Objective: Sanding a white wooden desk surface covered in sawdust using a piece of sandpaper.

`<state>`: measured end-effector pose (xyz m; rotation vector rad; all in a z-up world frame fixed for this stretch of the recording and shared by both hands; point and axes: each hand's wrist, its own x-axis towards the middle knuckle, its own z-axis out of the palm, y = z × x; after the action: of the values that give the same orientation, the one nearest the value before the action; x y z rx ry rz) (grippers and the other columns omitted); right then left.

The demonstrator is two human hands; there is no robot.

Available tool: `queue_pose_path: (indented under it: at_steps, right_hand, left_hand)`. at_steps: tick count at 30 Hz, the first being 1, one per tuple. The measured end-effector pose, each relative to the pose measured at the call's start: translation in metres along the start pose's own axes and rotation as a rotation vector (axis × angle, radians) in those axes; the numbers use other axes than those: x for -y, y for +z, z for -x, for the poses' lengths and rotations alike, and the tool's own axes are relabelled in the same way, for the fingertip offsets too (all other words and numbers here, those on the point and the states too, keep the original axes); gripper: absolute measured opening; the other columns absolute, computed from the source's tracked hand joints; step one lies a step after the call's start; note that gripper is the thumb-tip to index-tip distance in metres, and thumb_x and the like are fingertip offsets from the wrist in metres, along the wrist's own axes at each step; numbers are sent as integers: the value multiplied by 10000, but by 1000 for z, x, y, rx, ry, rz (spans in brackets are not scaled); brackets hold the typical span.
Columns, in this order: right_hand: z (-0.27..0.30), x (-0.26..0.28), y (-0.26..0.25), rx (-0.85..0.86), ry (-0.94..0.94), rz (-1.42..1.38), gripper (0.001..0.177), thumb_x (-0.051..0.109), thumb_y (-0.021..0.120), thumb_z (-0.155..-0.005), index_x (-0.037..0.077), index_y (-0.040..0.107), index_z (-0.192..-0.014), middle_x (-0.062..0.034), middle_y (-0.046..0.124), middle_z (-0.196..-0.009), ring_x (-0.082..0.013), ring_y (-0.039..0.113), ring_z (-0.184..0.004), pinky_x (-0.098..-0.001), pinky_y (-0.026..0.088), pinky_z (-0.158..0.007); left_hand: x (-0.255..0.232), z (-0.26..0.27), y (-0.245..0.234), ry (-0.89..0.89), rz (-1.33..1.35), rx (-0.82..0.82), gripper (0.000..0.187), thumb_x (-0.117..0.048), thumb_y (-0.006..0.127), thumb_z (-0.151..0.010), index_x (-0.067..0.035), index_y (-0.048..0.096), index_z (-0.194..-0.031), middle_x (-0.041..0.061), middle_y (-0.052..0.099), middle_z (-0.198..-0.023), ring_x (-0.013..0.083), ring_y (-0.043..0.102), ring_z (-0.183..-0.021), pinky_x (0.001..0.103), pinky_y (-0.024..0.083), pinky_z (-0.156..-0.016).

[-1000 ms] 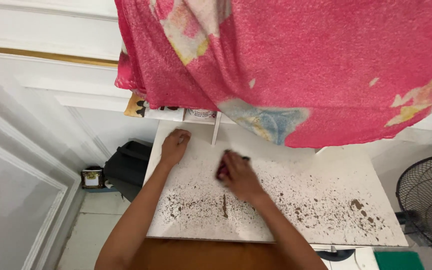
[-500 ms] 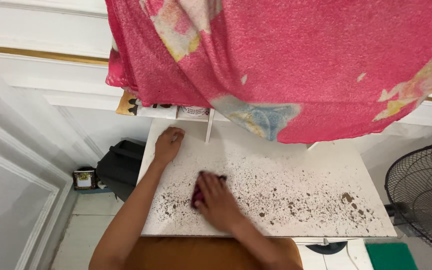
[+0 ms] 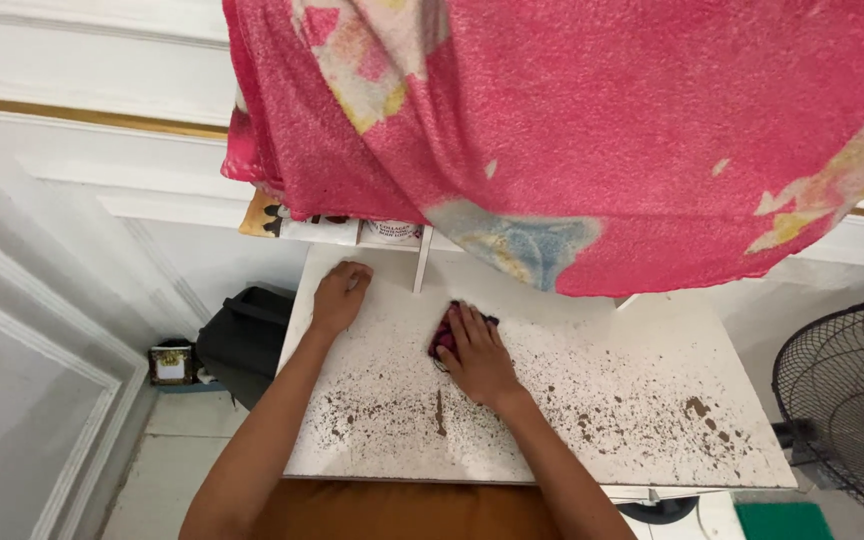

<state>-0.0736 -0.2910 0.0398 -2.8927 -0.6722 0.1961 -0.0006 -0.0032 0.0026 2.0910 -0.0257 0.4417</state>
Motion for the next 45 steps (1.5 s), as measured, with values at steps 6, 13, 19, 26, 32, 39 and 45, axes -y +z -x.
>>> queue_pose_path:
  at_steps: [6,13,19,26,32,39,45]
  right_hand:
    - [1,-4,9,-121,-10,-25,743,497,400,-1039,46,227,-1604,-172,144,-1698,-323,106,-1573,-474,105,-1252]
    - [3,-9,15,-176,-38,-46,734,492,437,-1033,36,283,-1587,-181,185,-1687,-337,130,-1567,-494,121,-1243]
    - [7,-7,11,-214,-59,-98,726,481,465,-1023,29,323,-1573,-194,233,-1676,-345,168,-1564,-496,139,-1241]
    - [4,-8,12,-198,-60,-120,731,477,491,-1014,39,325,-1574,-187,231,-1675,-336,156,-1567,-484,117,-1251]
    - [8,-9,10,-172,-82,-129,722,453,499,-1015,34,320,-1575,-188,224,-1677,-340,151,-1567,-483,111,-1248]
    - [10,-11,4,-181,-95,-198,715,422,547,-998,43,335,-1566,-167,249,-1671,-335,182,-1563,-475,119,-1255]
    - [8,-14,7,-202,-122,-205,705,406,554,-1006,40,347,-1572,-186,272,-1661,-354,203,-1551,-482,136,-1246]
  left_hand:
    - [-1,-1,0,19,4,-11,198,-202,613,-974,-65,738,-1045,88,746,-1080,264,697,-1010,377,542,-858]
    - [2,-1,1,28,-7,-36,185,-210,627,-976,-79,744,-1034,89,751,-1067,269,703,-998,373,539,-873]
    - [-2,0,-1,-3,18,-4,183,-193,621,-969,-76,744,-1038,94,750,-1071,269,701,-999,374,542,-874]
    - [2,-3,0,0,3,-18,183,-165,636,-943,-74,737,-1065,102,735,-1116,279,705,-1013,375,566,-826]
    - [-2,3,-1,-23,-12,-22,171,-189,646,-968,-86,724,-1081,98,738,-1109,275,719,-1006,372,570,-841]
    - [7,-2,5,-23,-5,-15,178,-177,648,-943,-90,735,-1072,85,758,-1085,270,730,-985,377,571,-855]
    - [6,-2,5,-69,10,-24,196,-206,639,-966,-97,740,-1095,89,755,-1100,266,732,-993,356,570,-860]
